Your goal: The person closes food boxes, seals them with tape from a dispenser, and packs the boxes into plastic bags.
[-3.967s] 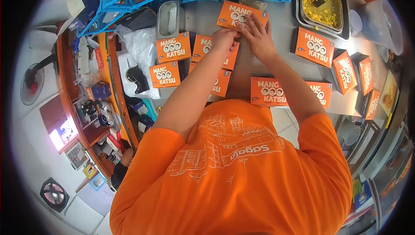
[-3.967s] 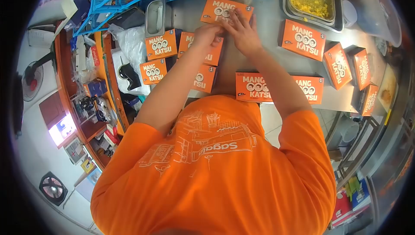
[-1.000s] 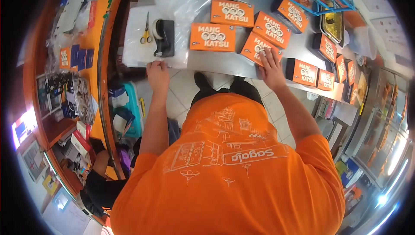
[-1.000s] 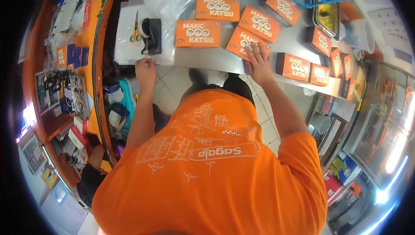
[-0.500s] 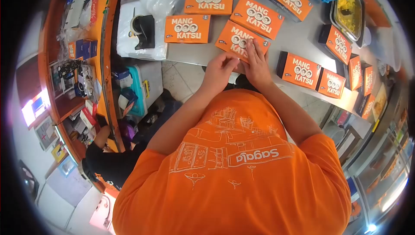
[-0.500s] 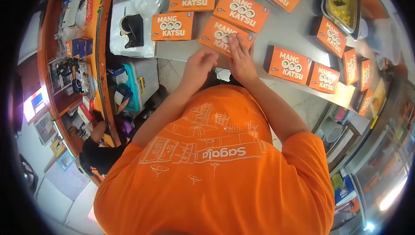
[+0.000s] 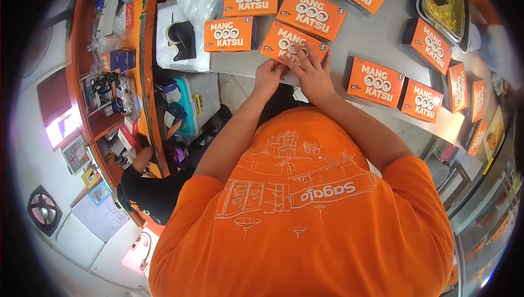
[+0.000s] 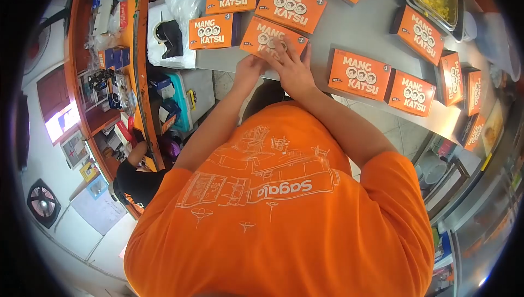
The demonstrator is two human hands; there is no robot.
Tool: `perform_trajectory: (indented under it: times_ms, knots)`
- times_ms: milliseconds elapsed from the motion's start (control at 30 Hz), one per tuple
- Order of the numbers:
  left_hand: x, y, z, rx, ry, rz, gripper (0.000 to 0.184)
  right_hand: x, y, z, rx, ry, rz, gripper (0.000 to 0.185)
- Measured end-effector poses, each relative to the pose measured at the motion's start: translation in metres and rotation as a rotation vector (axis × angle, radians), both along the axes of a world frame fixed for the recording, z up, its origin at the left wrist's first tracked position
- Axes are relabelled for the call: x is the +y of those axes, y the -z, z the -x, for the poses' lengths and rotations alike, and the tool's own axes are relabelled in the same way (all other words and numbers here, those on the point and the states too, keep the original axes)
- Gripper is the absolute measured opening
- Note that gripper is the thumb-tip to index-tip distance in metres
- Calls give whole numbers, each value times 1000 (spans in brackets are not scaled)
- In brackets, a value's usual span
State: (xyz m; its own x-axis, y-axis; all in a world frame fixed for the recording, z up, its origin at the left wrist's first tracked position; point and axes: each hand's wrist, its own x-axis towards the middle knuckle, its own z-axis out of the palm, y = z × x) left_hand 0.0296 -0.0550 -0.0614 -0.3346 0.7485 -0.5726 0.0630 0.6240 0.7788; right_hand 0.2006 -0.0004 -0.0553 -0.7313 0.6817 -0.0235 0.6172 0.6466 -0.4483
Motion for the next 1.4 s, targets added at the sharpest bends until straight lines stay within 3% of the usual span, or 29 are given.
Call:
perform_trajectory:
  times_ms: [100,233,300,367,500,633,700,833,900,933,967,1000,1067,1100,1133,1200,1267,1400]
  knots:
    - [5,5,11,82,115,105,22,5,-7,-5,-71,-31,-116,65]
    - [20,-16,10,175,217,193,22,13,-13,-11,20,-111,2,57]
    - [10,-4,33,234,469,292,24,17,-17,-10,63,-28,27,60]
    - [-3,-34,54,237,411,428,25,21,-9,-10,73,27,-21,62]
    - [-69,-36,147,257,-260,178,30,19,-28,-10,16,88,28,70]
    - [-96,-36,248,353,-666,68,31,33,-71,-23,-34,119,204,80]
    - [-91,-33,278,412,-693,20,30,53,-100,-35,-75,77,348,82]
    - [-60,-26,312,342,-577,99,36,100,-153,-60,123,-4,73,74]
    - [-48,-7,322,363,-493,130,38,129,-159,-67,78,37,-186,75]
    - [-47,1,325,403,-407,159,39,144,-155,-69,63,25,-189,75]
    - [-32,-32,299,238,-441,226,41,159,-146,-71,8,88,-316,74]
    - [-28,-34,292,223,-459,230,41,175,-137,-74,-42,144,-443,74]
    - [-28,-32,287,68,-582,112,37,205,-112,-81,-135,126,-449,73]
    - [-27,-40,281,141,-566,70,37,219,-91,-82,-208,129,-452,72]
    - [-26,-46,276,223,-543,36,36,233,-68,-92,-47,57,-396,71]
    - [-27,-46,284,174,-450,65,33,241,-46,-101,15,12,-435,71]
    - [-18,-61,284,36,-466,206,30,213,-77,-78,-187,61,-553,66]
    - [-24,-51,308,-129,-360,219,26,167,-87,-51,-206,-19,-608,58]
